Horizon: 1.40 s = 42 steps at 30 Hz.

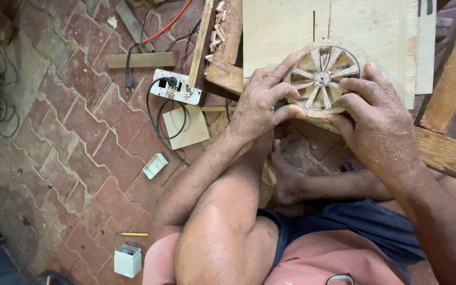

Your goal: The person sits on the floor holding a small wooden spoked wheel and rubs and turns its spokes and rim by hand, working the surface of the wheel against a board on the workbench. They rotate the wheel repeatedly to treat different spokes and the outer rim.

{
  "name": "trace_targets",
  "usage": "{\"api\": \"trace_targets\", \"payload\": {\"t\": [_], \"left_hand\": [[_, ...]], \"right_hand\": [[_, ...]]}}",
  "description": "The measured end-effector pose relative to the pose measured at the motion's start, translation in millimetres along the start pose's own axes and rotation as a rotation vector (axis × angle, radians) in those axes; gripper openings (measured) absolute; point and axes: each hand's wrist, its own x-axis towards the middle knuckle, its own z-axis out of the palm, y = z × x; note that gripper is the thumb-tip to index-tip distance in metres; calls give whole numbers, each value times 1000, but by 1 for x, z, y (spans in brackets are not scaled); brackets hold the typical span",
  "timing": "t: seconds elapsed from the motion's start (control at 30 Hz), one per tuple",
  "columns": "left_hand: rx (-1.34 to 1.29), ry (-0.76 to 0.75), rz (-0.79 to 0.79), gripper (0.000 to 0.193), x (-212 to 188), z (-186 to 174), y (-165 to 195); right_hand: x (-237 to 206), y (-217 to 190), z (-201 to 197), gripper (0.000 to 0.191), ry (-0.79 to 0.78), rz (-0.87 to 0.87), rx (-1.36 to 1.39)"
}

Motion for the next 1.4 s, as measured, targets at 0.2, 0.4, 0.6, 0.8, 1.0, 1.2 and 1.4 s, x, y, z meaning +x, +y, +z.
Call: {"api": "trace_targets", "payload": {"t": [0.2, 0.4, 0.6, 0.8, 1.0, 1.2, 1.4], "left_hand": [[0, 10, -1, 41, 2, 2, -1], [13, 5, -6, 42, 2, 2, -3], [16, 12, -16, 42, 3, 4, -5], [9, 20, -20, 41, 4, 7, -6], [8, 4, -39, 40, 3, 5, -5], [7, 15, -10, 39, 4, 5, -6], [11, 15, -12, 39, 4, 6, -8]], "right_hand": [[1, 1, 2, 26, 10, 3, -12], [1, 0, 2, 27, 10, 6, -9], [3, 0, 3, 26, 8, 9, -13], [3, 0, 4, 26, 10, 14, -10], [2, 1, 6, 27, 24, 15, 7], [0, -1, 7, 27, 23, 25, -12], [0, 0, 7, 27, 29, 20, -1]]}}
